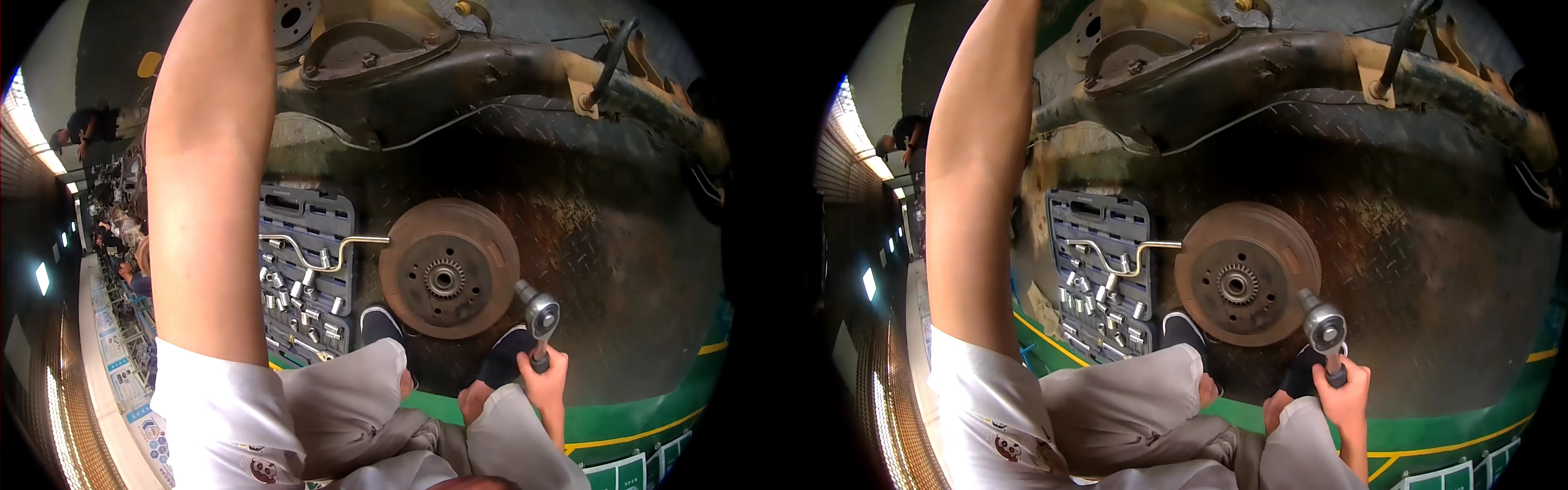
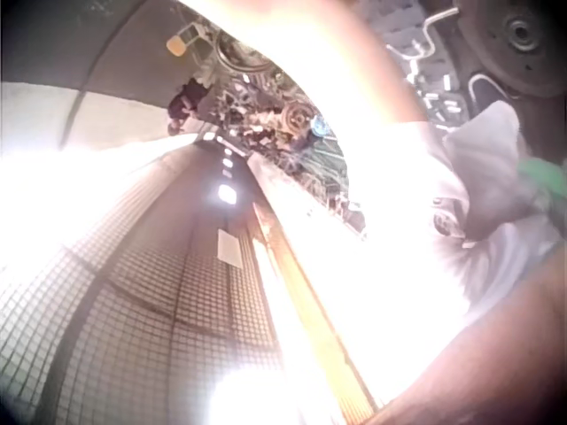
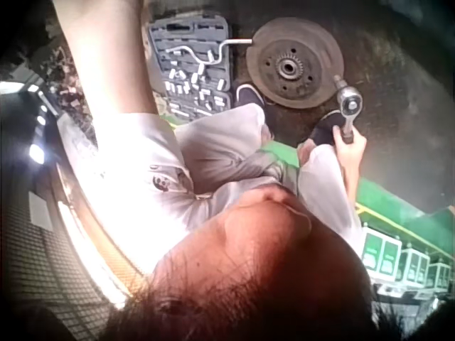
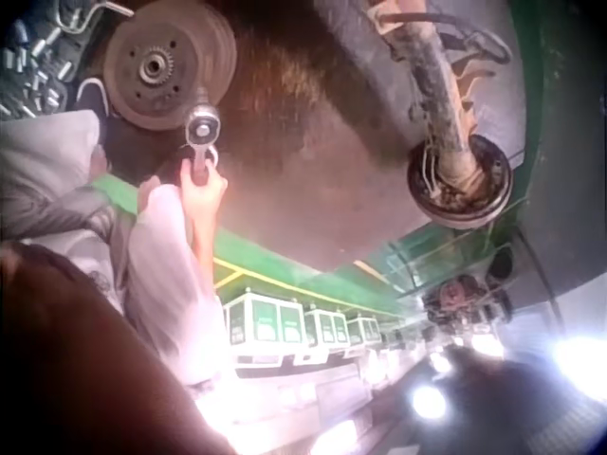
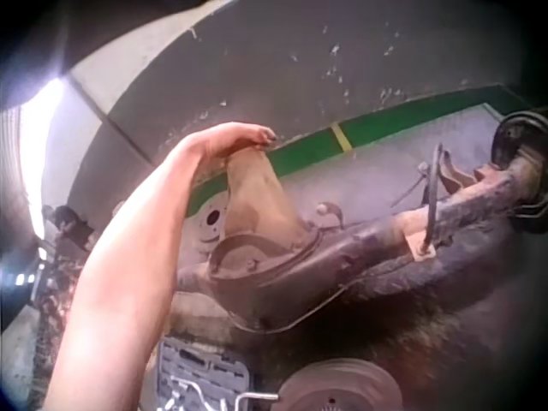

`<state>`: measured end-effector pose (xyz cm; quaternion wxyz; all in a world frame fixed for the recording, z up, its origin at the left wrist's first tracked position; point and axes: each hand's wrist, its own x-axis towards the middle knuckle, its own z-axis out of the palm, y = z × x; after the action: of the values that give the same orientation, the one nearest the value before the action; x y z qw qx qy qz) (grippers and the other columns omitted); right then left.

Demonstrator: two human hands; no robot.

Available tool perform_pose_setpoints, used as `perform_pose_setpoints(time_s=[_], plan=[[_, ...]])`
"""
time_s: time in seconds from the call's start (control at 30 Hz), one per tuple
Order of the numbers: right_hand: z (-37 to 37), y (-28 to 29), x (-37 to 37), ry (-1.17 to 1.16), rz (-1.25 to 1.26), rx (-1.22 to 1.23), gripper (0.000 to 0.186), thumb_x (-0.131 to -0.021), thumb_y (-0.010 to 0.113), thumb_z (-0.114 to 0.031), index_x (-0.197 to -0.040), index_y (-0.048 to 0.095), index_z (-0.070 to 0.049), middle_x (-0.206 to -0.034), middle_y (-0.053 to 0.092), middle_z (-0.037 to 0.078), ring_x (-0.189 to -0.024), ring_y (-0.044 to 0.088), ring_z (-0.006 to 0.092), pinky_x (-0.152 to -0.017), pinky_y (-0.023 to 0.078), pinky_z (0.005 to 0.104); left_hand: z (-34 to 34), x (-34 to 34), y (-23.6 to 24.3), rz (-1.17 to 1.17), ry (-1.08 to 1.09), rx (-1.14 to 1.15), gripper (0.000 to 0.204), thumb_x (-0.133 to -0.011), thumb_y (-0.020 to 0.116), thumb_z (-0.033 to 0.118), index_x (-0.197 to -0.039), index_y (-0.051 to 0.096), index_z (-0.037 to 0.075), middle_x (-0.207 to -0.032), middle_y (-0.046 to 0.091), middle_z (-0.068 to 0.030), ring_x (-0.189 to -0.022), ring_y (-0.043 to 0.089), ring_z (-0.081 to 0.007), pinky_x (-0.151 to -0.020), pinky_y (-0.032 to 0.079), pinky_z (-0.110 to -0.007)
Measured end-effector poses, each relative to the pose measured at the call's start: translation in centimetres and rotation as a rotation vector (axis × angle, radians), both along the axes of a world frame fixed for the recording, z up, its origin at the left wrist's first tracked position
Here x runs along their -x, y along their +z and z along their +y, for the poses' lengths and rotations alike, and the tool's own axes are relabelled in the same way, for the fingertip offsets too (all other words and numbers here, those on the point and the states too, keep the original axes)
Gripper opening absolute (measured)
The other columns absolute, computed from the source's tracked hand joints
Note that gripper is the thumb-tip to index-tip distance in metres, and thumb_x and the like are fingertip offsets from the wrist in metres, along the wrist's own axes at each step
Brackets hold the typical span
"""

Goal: The person loosens bolts on an axle assembly using a ratchet wrench. Then, the person selects a socket and a speeder handle from a tool set and uses them to loosen fasteners on the assembly.

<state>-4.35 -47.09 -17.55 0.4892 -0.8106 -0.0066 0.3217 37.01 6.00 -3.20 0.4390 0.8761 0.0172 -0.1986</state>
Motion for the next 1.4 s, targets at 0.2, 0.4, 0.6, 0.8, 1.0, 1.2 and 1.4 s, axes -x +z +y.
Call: perform_pose_setpoints(time_s=[0.2, 0.4, 0.6, 0.8, 1.0, 1.2, 1.4], plan=[[-1.1, -0.6, 1.5, -0.165, 0.242, 0.006, 0.024, -0.080, 0.072, -0.006, -0.067, 0.053, 0.001, -0.053, 0.047, 0.001, -0.050, 0.042, 0.0078, -0.048, 0.035, 0.0283, -0.6, -0.2, 0.1, -0.006, 0.015, 0.007, 0.032, -0.090, 0.062, 0.024, -0.118, 0.067, 0.010, -0.109, 0.067, -0.0001, -0.101, 0.060, -0.0126, -0.091, 0.046, -0.028], [0.0, 0.4, 1.4, -0.291, 0.405, -0.068, 0.025, -0.086, 0.070, -0.006, -0.070, 0.051, -0.003, -0.053, 0.048, -0.002, -0.041, 0.045, 0.0067, -0.041, 0.033, 0.0251, 0.9, -1.6, -0.5, 0.048, -0.045, 0.067, 0.031, -0.091, 0.062, 0.024, -0.118, 0.066, 0.009, -0.107, 0.067, -0.0005, -0.100, 0.060, -0.0132, -0.089, 0.047, -0.028], [-0.1, 0.6, 1.6, -0.343, 0.447, -0.083, 0.025, -0.086, 0.069, -0.006, -0.072, 0.049, -0.004, -0.052, 0.049, 0.000, -0.040, 0.046, 0.0083, -0.039, 0.035, 0.0258, 1.4, -2.4, -1.2, 0.066, -0.056, 0.064, 0.031, -0.091, 0.061, 0.024, -0.118, 0.066, 0.009, -0.108, 0.067, -0.0007, -0.101, 0.060, -0.0134, -0.091, 0.047, -0.029], [0.0, 0.8, 1.8, -0.362, 0.428, -0.116, 0.025, -0.088, 0.067, -0.006, -0.071, 0.047, -0.005, -0.051, 0.047, 0.002, -0.039, 0.043, 0.0099, -0.039, 0.032, 0.0257, 0.9, -1.9, -0.8, 0.046, -0.041, 0.028, 0.031, -0.091, 0.061, 0.024, -0.117, 0.067, 0.009, -0.110, 0.067, -0.0003, -0.101, 0.060, -0.0131, -0.092, 0.046, -0.029], [1.0, 1.8, 1.9, -0.352, 0.411, -0.145, 0.024, -0.088, 0.070, -0.009, -0.073, 0.052, -0.004, -0.053, 0.050, -0.001, -0.042, 0.048, 0.0079, -0.040, 0.036, 0.0248, -0.8, 2.8, 1.5, -0.143, -0.061, -0.083, 0.028, -0.086, 0.062, 0.020, -0.110, 0.072, 0.009, -0.104, 0.069, -0.0023, -0.098, 0.060, -0.0127, -0.088, 0.047, -0.027], [2.5, 0.8, 2.0, -0.279, 0.305, -0.158, 0.021, -0.087, 0.070, -0.010, -0.073, 0.056, -0.004, -0.054, 0.051, -0.002, -0.043, 0.047, 0.0061, -0.041, 0.035, 0.0246, -6.7, 12.1, 4.0, -0.339, 0.046, -0.305, 0.037, -0.083, 0.062, 0.028, -0.112, 0.069, 0.006, -0.092, 0.067, -0.0025, -0.083, 0.060, -0.0140, -0.076, 0.048, -0.028], [5.2, 1.4, -0.1, -0.154, 0.202, -0.166, 0.025, -0.086, 0.072, -0.013, -0.071, 0.055, -0.003, -0.055, 0.051, -0.003, -0.043, 0.048, 0.0068, -0.041, 0.037, 0.0252, -10.6, 20.9, 5.9, -0.747, 0.113, -0.527, 0.041, -0.077, 0.063, 0.034, -0.107, 0.071, 0.008, -0.107, 0.070, -0.0113, -0.098, 0.067, -0.0285, -0.089, 0.053, -0.036]])
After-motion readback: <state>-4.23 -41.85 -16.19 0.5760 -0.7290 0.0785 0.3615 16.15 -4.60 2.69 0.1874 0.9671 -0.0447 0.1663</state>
